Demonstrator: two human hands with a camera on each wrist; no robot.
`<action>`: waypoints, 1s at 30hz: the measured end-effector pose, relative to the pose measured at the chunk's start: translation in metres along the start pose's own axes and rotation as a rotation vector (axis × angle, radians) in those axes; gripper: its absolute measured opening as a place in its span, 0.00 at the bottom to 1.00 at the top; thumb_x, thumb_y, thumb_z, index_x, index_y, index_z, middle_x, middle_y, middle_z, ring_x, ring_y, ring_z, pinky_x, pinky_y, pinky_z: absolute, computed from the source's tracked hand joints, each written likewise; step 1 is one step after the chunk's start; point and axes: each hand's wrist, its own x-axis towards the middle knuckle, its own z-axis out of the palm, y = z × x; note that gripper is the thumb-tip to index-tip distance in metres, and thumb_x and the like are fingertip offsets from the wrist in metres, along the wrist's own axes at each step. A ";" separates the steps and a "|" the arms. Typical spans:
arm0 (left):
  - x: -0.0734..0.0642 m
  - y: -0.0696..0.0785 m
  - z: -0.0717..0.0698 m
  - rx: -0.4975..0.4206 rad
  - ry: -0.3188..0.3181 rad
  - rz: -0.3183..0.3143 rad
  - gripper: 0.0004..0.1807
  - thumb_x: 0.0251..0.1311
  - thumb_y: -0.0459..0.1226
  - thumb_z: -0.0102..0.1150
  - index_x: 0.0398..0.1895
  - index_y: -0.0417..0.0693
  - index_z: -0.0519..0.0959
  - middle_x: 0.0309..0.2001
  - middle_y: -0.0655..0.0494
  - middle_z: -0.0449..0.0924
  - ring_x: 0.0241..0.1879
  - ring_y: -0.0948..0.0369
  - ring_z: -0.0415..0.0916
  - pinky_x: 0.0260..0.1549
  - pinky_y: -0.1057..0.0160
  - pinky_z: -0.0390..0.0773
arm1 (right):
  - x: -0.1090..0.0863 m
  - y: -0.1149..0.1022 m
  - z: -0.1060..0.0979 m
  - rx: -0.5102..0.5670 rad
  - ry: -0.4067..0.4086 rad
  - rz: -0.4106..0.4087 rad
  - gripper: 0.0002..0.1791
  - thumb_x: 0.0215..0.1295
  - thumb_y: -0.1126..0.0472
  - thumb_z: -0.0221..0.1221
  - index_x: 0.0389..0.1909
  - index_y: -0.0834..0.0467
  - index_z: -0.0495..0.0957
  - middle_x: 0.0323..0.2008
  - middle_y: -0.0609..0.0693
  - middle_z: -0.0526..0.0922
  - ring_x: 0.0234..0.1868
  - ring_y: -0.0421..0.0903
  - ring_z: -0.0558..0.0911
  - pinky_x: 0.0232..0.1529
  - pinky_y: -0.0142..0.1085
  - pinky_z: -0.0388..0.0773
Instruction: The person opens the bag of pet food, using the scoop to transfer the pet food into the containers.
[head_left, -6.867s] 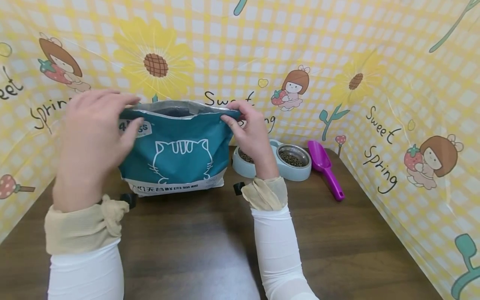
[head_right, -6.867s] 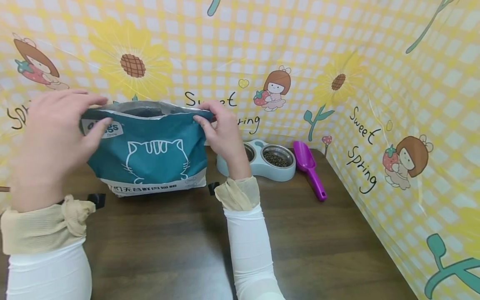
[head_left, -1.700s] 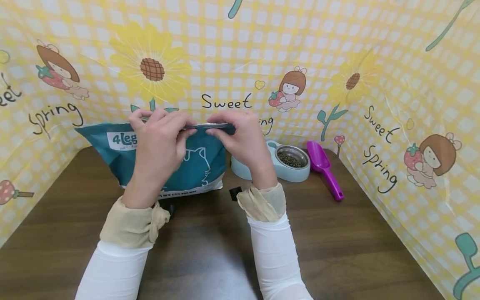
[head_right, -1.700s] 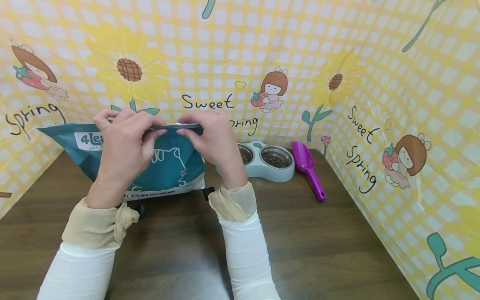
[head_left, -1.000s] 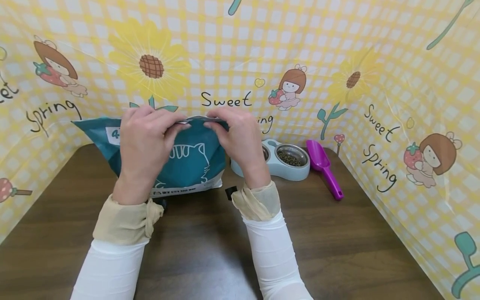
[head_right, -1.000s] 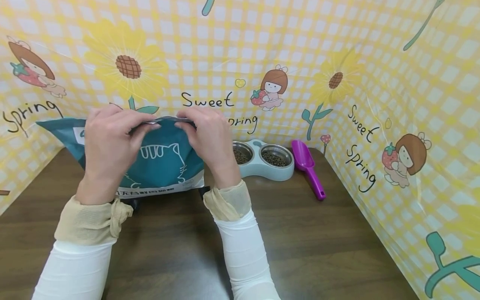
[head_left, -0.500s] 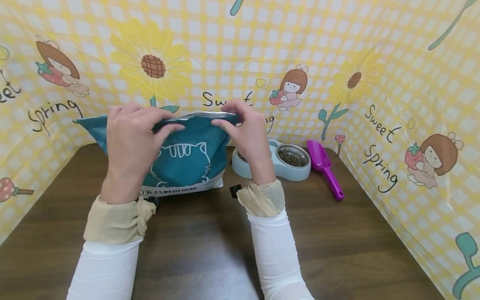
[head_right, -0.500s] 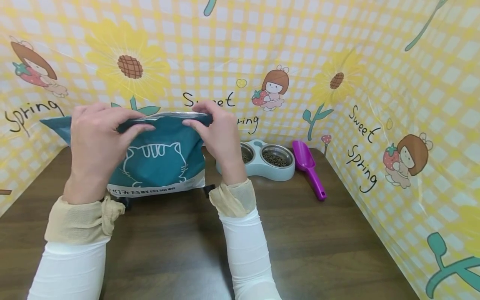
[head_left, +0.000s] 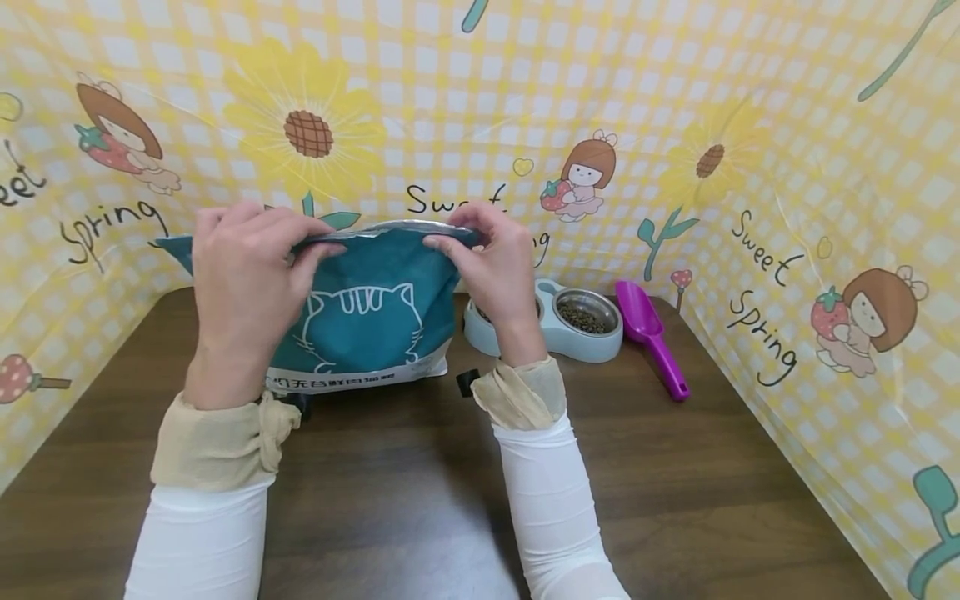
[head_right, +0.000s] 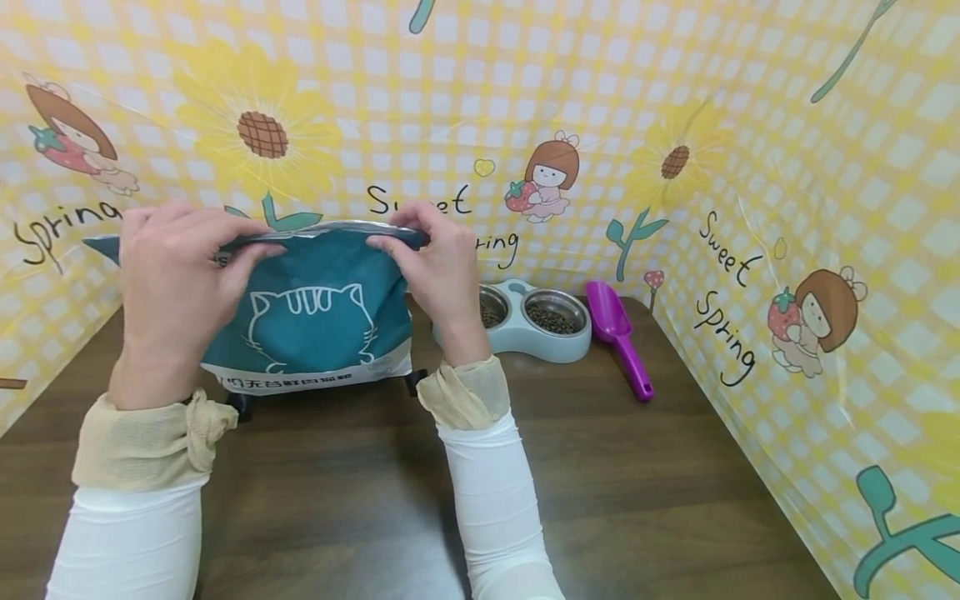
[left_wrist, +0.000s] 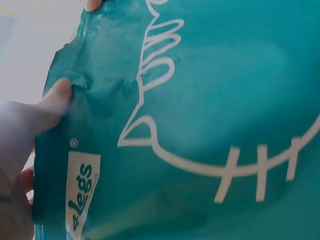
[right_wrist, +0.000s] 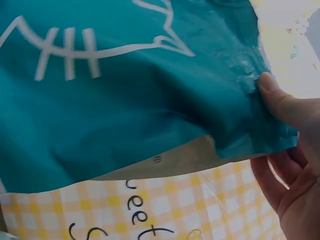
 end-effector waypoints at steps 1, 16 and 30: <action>0.000 0.000 -0.001 0.004 -0.007 -0.004 0.12 0.62 0.39 0.78 0.44 0.40 0.93 0.42 0.37 0.93 0.36 0.42 0.76 0.49 0.42 0.64 | 0.000 0.001 0.000 0.021 -0.002 0.030 0.16 0.61 0.59 0.80 0.43 0.61 0.86 0.40 0.57 0.94 0.33 0.46 0.86 0.35 0.28 0.81; 0.003 -0.009 -0.020 0.099 -0.048 -0.030 0.14 0.64 0.40 0.77 0.46 0.38 0.92 0.42 0.37 0.93 0.41 0.37 0.87 0.46 0.41 0.66 | 0.007 0.007 -0.004 0.211 -0.083 0.243 0.13 0.66 0.62 0.76 0.45 0.64 0.86 0.40 0.62 0.93 0.33 0.38 0.86 0.40 0.28 0.83; 0.003 -0.020 -0.031 0.149 -0.071 -0.130 0.16 0.64 0.40 0.77 0.50 0.39 0.92 0.45 0.35 0.92 0.47 0.34 0.87 0.59 0.39 0.66 | 0.004 0.009 0.000 0.176 -0.028 0.187 0.13 0.64 0.63 0.77 0.42 0.66 0.87 0.38 0.65 0.93 0.27 0.37 0.80 0.29 0.26 0.74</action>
